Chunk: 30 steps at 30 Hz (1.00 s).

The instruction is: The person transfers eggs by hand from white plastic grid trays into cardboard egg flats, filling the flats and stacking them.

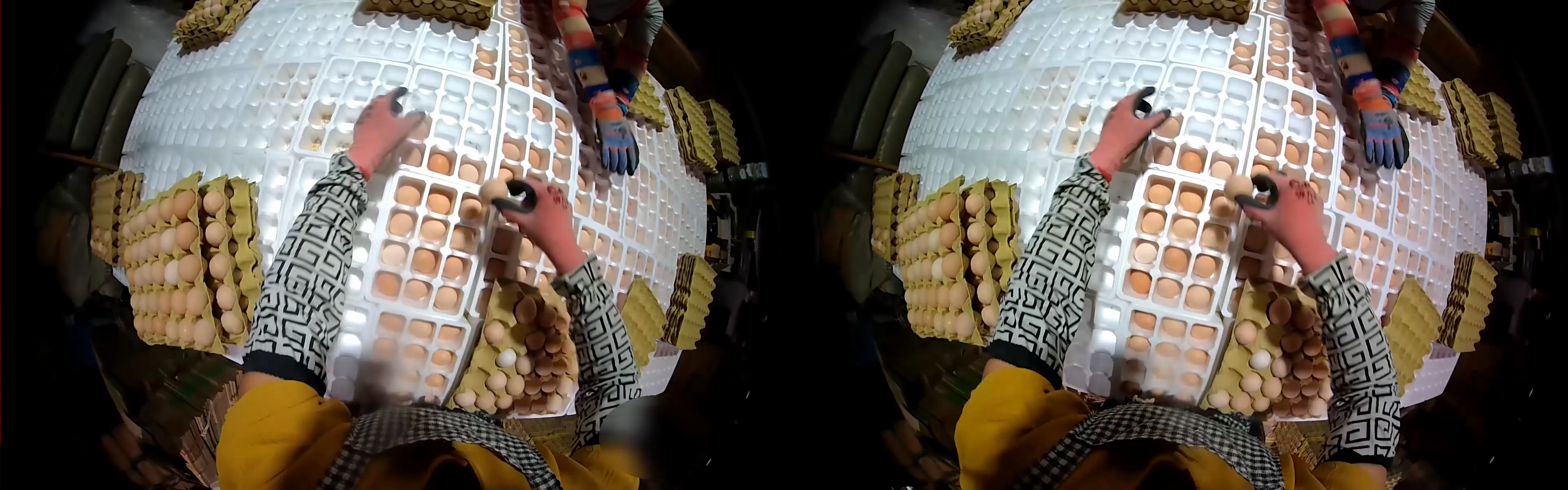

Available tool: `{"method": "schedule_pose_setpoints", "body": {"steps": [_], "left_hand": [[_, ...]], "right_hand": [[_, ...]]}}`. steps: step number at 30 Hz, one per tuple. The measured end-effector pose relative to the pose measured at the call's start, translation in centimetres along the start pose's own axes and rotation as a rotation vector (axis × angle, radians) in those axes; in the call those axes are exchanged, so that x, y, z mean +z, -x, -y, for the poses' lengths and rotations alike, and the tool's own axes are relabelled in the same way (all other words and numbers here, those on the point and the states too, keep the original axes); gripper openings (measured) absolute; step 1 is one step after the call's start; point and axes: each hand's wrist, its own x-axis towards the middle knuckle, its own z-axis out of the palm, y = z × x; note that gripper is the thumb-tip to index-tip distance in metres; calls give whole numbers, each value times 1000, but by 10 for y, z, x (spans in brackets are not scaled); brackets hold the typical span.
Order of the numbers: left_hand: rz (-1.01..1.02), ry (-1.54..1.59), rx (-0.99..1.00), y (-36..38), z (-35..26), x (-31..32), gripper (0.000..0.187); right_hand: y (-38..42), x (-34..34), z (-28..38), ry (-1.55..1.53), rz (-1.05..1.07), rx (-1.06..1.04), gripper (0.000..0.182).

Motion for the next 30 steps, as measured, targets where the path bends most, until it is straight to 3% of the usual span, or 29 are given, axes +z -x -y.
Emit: {"method": "schedule_pose_setpoints", "body": {"steps": [2, 3, 5, 6, 8, 9, 10, 12, 14, 16, 18, 21, 22, 24, 26, 28, 30], "left_hand": [[-152, 637, -144, -10, 10, -15, 33], [-330, 1030, -179, -17, 16, -14, 19], [-513, 944, -110, -29, 29, -12, 20], [-543, 886, -51, -30, 35, -10, 21], [-377, 331, 250, -30, 43, -1, 30], [-174, 154, 247, -24, 52, 5, 32], [-54, -67, 309, -19, 62, 9, 32], [-95, -158, 337, -11, 71, 14, 32], [-155, 11, 295, -6, 64, 7, 32], [-283, 62, 389, 8, 45, -3, 32], [-172, 107, 413, 39, 4, -19, 35], [226, 284, 486, 109, -59, -9, 42], [459, 137, 605, 122, -75, 1, 57], [574, -17, 726, 177, -107, 40, 70], [632, -114, 816, 218, -135, 79, 66], [817, -277, 777, 239, -146, 105, 66], [637, -121, 760, 241, -141, 100, 63]], "right_hand": [[-45, 16, 11, -38, -89, -7, 43], [-67, 27, 13, 86, -84, -45, 42], [-100, 50, 26, 324, -67, -52, 42], [-110, 54, 35, 247, -49, 14, 42], [-117, 55, 44, 200, -153, -128, 36], [-119, 62, 38, 143, -301, -202, 31], [-116, 64, 39, 154, -254, -119, 34], [-109, 89, 9, 308, -289, -299, 40], [-94, 90, -7, 399, -163, -321, 52], [-69, 60, -5, 240, -340, -225, 56], [-30, 0, -12, -29, -481, -290, 56], [61, -68, -40, -438, -183, 56, 50], [90, -74, -55, -602, -94, 168, 49], [144, -74, -72, -326, -50, 20, 59], [180, -77, -71, -201, 5, 8, 66], [207, -68, -74, -257, 3, 85, 71], [221, -36, -80, 198, 38, -74, 67]]}}
